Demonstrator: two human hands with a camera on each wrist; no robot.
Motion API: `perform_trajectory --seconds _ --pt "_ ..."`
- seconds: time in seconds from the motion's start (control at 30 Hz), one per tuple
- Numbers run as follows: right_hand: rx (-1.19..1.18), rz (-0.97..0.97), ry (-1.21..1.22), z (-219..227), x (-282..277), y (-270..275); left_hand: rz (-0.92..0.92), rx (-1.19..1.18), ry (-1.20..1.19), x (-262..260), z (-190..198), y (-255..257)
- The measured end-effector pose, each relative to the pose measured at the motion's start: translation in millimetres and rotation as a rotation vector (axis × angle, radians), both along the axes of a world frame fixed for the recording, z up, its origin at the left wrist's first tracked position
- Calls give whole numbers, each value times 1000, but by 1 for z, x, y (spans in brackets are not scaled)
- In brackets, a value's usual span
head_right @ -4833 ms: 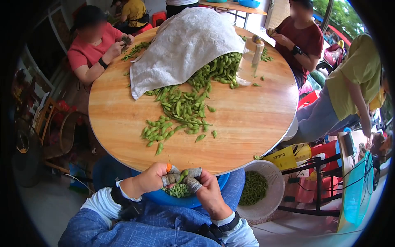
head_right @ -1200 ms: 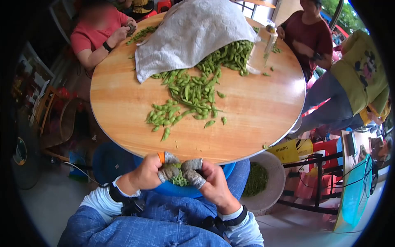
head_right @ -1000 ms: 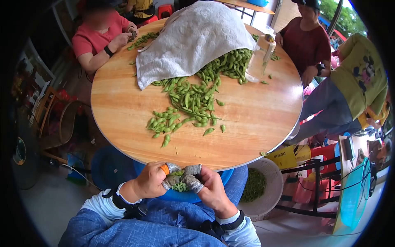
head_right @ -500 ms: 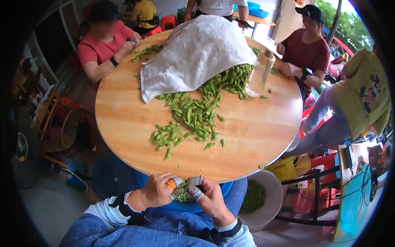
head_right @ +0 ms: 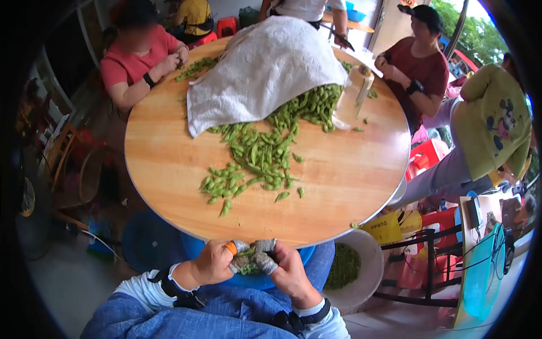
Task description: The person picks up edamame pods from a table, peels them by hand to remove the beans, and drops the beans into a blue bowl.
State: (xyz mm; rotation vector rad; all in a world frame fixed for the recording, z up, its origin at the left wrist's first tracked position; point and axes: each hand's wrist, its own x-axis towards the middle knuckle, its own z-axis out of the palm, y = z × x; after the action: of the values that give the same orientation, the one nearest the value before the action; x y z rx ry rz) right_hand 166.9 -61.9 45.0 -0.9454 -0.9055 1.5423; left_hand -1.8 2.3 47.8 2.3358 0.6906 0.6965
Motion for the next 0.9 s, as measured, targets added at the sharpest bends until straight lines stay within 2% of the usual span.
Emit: perform_trajectory --seconds 0.3,0.53,0.63,0.83,0.9 --pt "5 18 129 -6 -4 1 -31 -204 -117 -5 -4 -1" --pt "36 25 108 -13 -1 0 -129 -427 -229 -1 -8 2" --pt "16 26 86 -11 1 1 -141 -541 -174 -1 -3 3" --pt "2 37 31 -1 2 -2 -24 -104 -41 -2 -7 0" --pt "14 25 35 -3 1 -2 -34 -84 -3 -2 -5 -2"
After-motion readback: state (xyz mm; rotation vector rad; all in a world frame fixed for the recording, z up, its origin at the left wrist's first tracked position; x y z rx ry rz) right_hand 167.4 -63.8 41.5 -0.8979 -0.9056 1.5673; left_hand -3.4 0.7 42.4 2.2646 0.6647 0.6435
